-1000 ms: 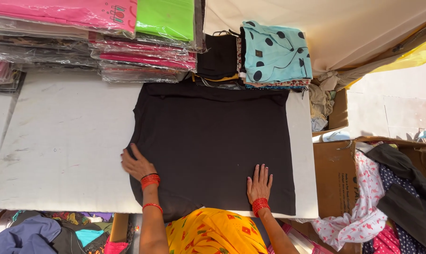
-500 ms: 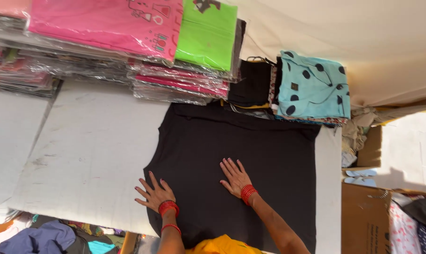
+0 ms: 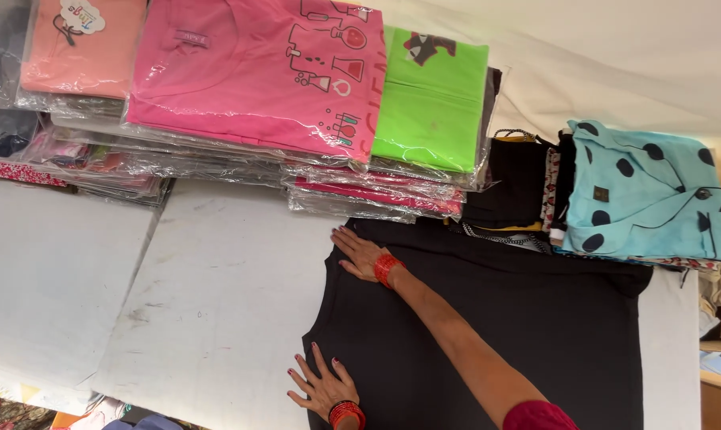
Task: The person unfolds a black t-shirt on a white table, smooths it out, and then folds it into a neat rectangle. The person then places the folded shirt on top of a stack of other folded clothes.
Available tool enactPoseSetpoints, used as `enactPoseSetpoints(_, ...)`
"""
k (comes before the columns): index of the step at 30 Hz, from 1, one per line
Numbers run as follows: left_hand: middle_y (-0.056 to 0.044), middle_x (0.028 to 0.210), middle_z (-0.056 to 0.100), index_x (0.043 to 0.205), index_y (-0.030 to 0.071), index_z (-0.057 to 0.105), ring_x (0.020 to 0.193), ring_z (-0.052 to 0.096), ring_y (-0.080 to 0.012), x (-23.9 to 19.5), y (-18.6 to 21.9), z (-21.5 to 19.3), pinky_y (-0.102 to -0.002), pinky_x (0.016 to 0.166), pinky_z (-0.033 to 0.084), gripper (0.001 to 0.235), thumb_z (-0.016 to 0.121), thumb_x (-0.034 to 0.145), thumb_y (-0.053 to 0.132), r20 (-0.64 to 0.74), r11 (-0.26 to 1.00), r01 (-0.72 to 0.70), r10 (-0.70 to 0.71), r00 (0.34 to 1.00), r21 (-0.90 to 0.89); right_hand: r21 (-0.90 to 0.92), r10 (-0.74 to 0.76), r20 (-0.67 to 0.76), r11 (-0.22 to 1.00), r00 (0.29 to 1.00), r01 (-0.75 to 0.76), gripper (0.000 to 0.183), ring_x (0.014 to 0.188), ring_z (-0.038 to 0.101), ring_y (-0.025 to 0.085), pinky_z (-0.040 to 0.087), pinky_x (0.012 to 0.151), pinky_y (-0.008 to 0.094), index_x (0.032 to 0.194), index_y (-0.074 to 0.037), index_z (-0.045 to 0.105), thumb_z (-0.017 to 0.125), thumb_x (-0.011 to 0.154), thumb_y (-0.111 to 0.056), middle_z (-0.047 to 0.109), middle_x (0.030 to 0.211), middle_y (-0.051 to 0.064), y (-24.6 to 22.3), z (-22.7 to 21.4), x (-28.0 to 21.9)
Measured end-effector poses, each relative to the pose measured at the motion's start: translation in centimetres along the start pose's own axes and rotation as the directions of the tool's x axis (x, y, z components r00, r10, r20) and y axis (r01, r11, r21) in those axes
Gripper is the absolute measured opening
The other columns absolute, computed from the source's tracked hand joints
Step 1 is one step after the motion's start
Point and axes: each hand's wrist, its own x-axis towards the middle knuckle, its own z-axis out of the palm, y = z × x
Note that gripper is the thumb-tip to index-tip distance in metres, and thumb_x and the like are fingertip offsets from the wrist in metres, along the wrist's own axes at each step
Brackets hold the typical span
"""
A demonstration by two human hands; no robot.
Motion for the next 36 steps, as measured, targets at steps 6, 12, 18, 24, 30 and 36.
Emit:
enactPoseSetpoints(6,-0.007,0.167,0.021,0.157,0.041,0.025,0.155,0.014,-0.0336,0.2,-0.2,0.6,-0.064,0.122,0.000,0.056,0.026,0.103,0.052,-0.065,0.999,-0.045,0.044,0.997,-0.011,0.028,-0.003,-0.136,1.000,0.991,0.007,0.069,0.156,0.018,0.035,0.016,0.125,0.050,0.163,-0.004,0.017,0.041,0.107,-0.037,0.020,0.169,0.018,1.9,1.1,7.6)
enactPoseSetpoints(12,-0.007,0.168,0.021,0.157,0.042,0.027,0.156,0.014,-0.0335,0.2,0.0,-0.1,-0.063,0.123,0.000,0.056,0.028,0.102,0.051,-0.028,0.999,-0.022,0.021,0.999,-0.040,0.005,0.081,-0.176,0.997,0.981,-0.081,0.067,0.154,0.022,0.037,0.016,0.125,0.050,0.161,-0.002,0.022,0.042,0.108,-0.037,0.025,0.166,0.020,-1.5,0.9,5.0)
enactPoseSetpoints(18,-0.006,0.170,0.020,0.157,0.039,0.030,0.158,0.012,-0.0350,-0.1,-0.7,0.6,-0.065,0.124,0.001,0.057,0.034,0.101,0.050,0.110,1.000,0.026,-0.025,0.994,-0.013,-0.042,0.014,-0.257,0.999,0.966,-0.026,0.075,0.156,0.019,0.037,0.013,0.127,0.052,0.157,0.006,0.029,0.045,0.106,-0.046,0.025,0.166,0.024,-10.8,4.7,-12.3)
enactPoseSetpoints(24,-0.004,0.171,0.015,0.158,0.039,0.030,0.159,0.007,-0.0331,0.4,0.0,-0.8,-0.064,0.123,0.004,0.059,0.035,0.100,0.050,0.266,0.989,0.046,-0.082,0.960,0.140,-0.256,0.008,-0.088,0.966,0.996,-0.031,0.085,0.157,0.014,0.034,0.009,0.125,0.054,0.157,0.006,0.026,0.038,0.105,-0.060,0.023,0.167,0.022,-11.4,5.1,-11.6)
enactPoseSetpoints(30,-0.006,0.171,0.015,0.158,0.038,0.029,0.158,0.008,-0.0349,0.3,-0.2,-0.5,-0.066,0.123,0.003,0.059,0.034,0.100,0.050,0.211,0.997,0.033,-0.047,0.976,0.068,-0.166,0.208,-0.078,0.962,0.975,-0.219,0.098,0.155,0.009,0.037,0.006,0.123,0.056,0.155,0.008,0.022,0.042,0.095,-0.068,0.018,0.165,0.025,-11.3,1.8,-0.6)
enactPoseSetpoints(36,-0.006,0.171,0.015,0.157,0.038,0.031,0.158,0.009,-0.0348,0.2,-0.2,-0.6,-0.065,0.123,0.001,0.058,0.035,0.100,0.050,0.173,0.999,0.015,-0.022,0.985,0.041,-0.237,0.246,-0.243,0.923,0.938,-0.303,0.085,0.157,0.006,0.037,0.005,0.125,0.056,0.163,-0.010,0.019,0.036,0.100,-0.065,0.015,0.169,0.019,-10.1,4.3,4.1)
